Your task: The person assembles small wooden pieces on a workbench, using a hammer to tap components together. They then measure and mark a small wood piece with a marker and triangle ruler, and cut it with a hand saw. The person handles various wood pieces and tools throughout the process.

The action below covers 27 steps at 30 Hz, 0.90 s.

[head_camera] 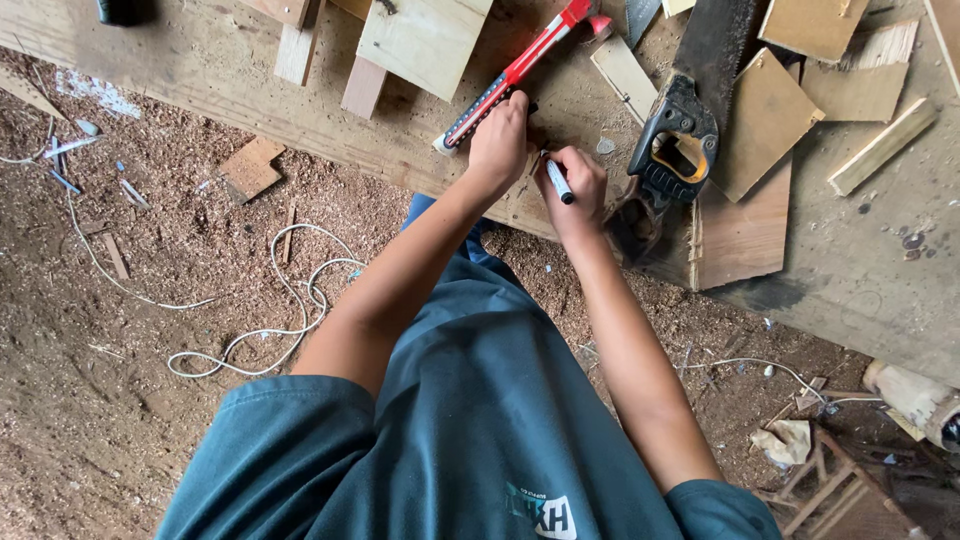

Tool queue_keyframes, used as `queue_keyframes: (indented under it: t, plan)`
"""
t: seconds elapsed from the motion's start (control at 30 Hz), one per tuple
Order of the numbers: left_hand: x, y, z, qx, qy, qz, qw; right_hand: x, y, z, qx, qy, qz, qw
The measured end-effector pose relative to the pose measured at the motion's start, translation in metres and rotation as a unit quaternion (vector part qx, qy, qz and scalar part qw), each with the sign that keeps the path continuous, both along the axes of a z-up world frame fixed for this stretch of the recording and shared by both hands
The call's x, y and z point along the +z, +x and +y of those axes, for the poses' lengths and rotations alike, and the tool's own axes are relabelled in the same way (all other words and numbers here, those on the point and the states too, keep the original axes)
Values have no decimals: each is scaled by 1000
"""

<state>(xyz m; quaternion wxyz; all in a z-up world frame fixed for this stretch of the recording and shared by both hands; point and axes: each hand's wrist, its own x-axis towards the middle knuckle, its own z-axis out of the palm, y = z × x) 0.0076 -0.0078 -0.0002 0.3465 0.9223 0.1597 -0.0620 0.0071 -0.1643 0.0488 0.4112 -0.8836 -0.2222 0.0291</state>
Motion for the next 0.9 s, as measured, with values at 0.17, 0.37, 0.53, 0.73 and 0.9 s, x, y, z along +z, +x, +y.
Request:
queue_keyframes:
  t: [0.17, 0.37, 0.53, 0.73, 0.9]
  plan:
    - [1, 0, 0, 0, -3, 2, 1000, 3, 0, 0, 13, -27, -10, 1000]
    - [6, -2, 0, 2, -16, -3, 1000, 7, -4, 1, 25, -11, -24, 999]
    - [3, 3, 1, 6, -16, 14, 1000, 11, -3, 2, -26, 11, -40, 999]
    - [-2, -1, -1, -1, -6, -21, 1000, 9, -4, 1, -38, 14, -50, 998]
    - [2, -1, 0, 2, -12, -4, 1000, 4, 1, 3, -29, 2, -32, 999]
